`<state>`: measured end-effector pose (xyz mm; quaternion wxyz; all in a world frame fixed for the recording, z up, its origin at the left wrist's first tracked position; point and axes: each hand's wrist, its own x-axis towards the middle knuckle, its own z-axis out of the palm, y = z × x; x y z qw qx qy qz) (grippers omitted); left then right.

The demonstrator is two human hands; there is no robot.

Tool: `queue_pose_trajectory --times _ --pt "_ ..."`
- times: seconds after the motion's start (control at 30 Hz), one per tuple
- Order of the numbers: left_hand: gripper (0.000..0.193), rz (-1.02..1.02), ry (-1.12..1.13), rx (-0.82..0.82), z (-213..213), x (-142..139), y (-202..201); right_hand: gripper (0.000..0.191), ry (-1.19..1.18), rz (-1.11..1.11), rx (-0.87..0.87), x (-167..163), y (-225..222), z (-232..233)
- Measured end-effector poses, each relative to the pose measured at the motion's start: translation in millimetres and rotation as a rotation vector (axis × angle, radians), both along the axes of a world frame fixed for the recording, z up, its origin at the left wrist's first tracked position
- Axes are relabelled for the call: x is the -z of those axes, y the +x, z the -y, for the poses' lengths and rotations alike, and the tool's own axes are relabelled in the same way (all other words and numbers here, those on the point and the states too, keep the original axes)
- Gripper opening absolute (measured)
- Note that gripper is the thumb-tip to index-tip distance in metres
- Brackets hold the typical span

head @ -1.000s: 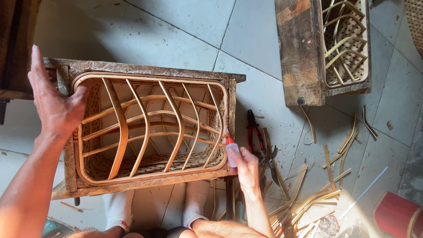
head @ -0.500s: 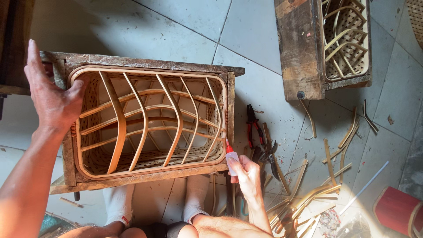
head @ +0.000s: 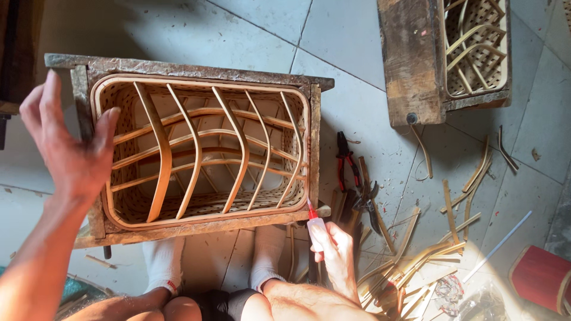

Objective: The person sits on the floor weaving thin bamboo strips across a rectangular woven basket frame, pressing and tucking the strips into place, tapping them tight with a hammer, trimming with pliers, and squeezing glue from a bottle onto the rim joints.

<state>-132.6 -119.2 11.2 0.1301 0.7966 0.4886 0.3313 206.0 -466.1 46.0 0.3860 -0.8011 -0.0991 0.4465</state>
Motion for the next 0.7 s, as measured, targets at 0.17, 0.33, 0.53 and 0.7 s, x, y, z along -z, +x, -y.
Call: queue_pose_trajectory --times 0.17,0.33,0.53,0.7 --pt "0.044 0.099 0.021 0.111 68 -17 -21 0.031 0.007 -0.029 0.007 -3 -15 13" --pt "0.049 -0.092 0.016 0.452 129 -23 -42 0.034 0.074 0.423 -0.212 -27 -26 4" --pt "0.066 -0.391 0.018 0.542 149 -15 -51 0.053 0.174 1.101 -0.749 -50 -5 -23" --pt "0.074 -0.457 -0.041 0.506 149 -8 -49 0.053 0.198 1.206 -0.88 -53 5 -36"
